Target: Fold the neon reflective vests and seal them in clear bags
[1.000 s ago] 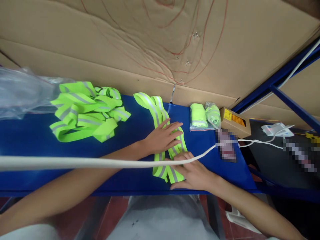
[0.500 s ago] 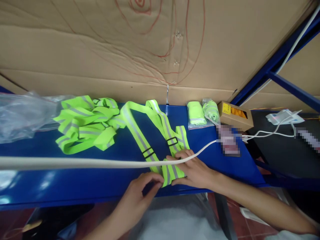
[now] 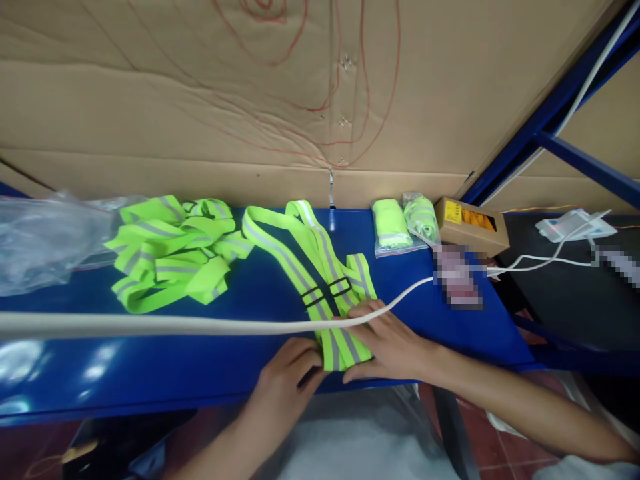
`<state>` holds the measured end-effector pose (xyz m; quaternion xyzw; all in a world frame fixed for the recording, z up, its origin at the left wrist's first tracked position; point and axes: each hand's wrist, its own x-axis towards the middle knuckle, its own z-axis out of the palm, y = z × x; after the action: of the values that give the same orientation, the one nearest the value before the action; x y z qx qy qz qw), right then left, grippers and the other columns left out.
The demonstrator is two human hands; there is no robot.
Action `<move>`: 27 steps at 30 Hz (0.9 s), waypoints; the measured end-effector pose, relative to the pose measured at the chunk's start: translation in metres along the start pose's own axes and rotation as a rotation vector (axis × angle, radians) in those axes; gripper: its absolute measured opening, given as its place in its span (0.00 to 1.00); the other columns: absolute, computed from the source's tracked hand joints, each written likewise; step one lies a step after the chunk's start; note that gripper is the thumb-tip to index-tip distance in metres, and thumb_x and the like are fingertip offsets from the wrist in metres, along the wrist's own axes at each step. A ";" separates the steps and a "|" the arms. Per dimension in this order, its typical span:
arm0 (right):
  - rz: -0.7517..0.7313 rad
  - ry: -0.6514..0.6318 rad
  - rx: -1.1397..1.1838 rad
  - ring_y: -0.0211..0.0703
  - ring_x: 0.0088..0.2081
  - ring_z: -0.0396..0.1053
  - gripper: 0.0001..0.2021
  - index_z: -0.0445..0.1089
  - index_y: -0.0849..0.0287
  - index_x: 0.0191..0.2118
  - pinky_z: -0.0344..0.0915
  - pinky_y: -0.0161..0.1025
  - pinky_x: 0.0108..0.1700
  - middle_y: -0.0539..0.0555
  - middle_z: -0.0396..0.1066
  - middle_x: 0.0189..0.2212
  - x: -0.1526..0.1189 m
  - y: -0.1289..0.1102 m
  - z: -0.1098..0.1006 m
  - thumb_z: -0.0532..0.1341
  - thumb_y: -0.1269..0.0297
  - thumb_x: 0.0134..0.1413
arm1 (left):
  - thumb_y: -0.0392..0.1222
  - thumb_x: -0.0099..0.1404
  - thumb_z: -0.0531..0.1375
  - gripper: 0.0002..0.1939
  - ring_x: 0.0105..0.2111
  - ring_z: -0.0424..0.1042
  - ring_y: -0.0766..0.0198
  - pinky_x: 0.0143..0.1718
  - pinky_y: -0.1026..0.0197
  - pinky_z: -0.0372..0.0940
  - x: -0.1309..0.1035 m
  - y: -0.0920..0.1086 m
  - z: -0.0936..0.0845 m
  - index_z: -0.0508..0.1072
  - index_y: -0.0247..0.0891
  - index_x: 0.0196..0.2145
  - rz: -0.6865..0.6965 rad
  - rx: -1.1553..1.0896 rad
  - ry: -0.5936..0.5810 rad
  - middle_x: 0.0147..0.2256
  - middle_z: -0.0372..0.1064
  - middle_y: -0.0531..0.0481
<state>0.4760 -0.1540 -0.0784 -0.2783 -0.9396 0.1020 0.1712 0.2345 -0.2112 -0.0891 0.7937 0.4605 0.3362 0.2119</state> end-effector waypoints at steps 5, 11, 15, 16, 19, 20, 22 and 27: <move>-0.007 -0.001 -0.063 0.63 0.59 0.60 0.40 0.58 0.63 0.68 0.61 0.59 0.59 0.68 0.67 0.55 -0.001 -0.002 0.004 0.59 0.37 0.62 | 0.38 0.71 0.59 0.08 0.36 0.75 0.62 0.38 0.61 0.72 0.007 -0.001 -0.012 0.76 0.41 0.33 0.058 0.002 -0.133 0.35 0.75 0.50; -0.029 -0.022 -0.060 0.62 0.60 0.61 0.38 0.61 0.63 0.67 0.60 0.59 0.62 0.68 0.67 0.55 -0.001 -0.003 0.005 0.59 0.37 0.62 | 0.38 0.74 0.54 0.19 0.67 0.59 0.50 0.65 0.45 0.62 0.040 -0.037 -0.042 0.65 0.39 0.61 0.086 0.216 -0.015 0.66 0.57 0.37; -0.061 -0.043 -0.057 0.62 0.62 0.60 0.39 0.62 0.61 0.66 0.60 0.58 0.63 0.68 0.66 0.58 -0.001 -0.003 0.007 0.59 0.35 0.61 | 0.39 0.75 0.51 0.30 0.74 0.40 0.45 0.71 0.35 0.46 0.074 -0.053 -0.029 0.51 0.40 0.71 0.401 0.371 -0.345 0.74 0.40 0.37; -0.067 -0.045 -0.053 0.62 0.62 0.59 0.39 0.63 0.61 0.66 0.60 0.58 0.63 0.68 0.65 0.59 -0.001 -0.003 0.007 0.59 0.35 0.61 | 0.39 0.75 0.51 0.31 0.74 0.40 0.45 0.71 0.35 0.44 0.082 -0.053 -0.025 0.51 0.40 0.72 0.459 0.375 -0.400 0.73 0.41 0.37; -0.088 -0.062 -0.029 0.60 0.62 0.59 0.38 0.64 0.61 0.65 0.60 0.57 0.63 0.67 0.66 0.58 -0.001 -0.002 0.008 0.60 0.35 0.59 | 0.42 0.74 0.51 0.31 0.73 0.42 0.45 0.72 0.35 0.37 0.103 -0.050 -0.014 0.52 0.37 0.72 0.574 0.368 -0.438 0.72 0.45 0.37; -0.095 -0.070 -0.021 0.60 0.61 0.60 0.38 0.64 0.61 0.64 0.60 0.57 0.63 0.67 0.67 0.57 -0.001 -0.002 0.009 0.61 0.36 0.59 | 0.43 0.74 0.52 0.31 0.73 0.44 0.46 0.72 0.36 0.36 0.108 -0.049 -0.011 0.53 0.37 0.72 0.602 0.364 -0.441 0.72 0.47 0.37; -0.106 -0.080 -0.011 0.58 0.57 0.63 0.38 0.64 0.61 0.64 0.61 0.56 0.62 0.66 0.68 0.54 -0.002 -0.002 0.008 0.63 0.37 0.58 | 0.45 0.74 0.53 0.30 0.72 0.48 0.48 0.73 0.38 0.37 0.116 -0.049 -0.005 0.56 0.38 0.71 0.634 0.347 -0.450 0.71 0.51 0.37; -0.122 -0.026 -0.018 0.54 0.48 0.69 0.33 0.70 0.61 0.58 0.66 0.49 0.53 0.61 0.73 0.43 -0.002 -0.005 0.002 0.60 0.37 0.61 | 0.43 0.74 0.54 0.25 0.70 0.56 0.50 0.72 0.42 0.43 0.120 -0.055 0.004 0.64 0.41 0.66 0.617 0.306 -0.476 0.69 0.57 0.39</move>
<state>0.4742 -0.1595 -0.0789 -0.2205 -0.9579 0.0867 0.1622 0.2467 -0.0802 -0.0867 0.9723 0.1841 0.1186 0.0815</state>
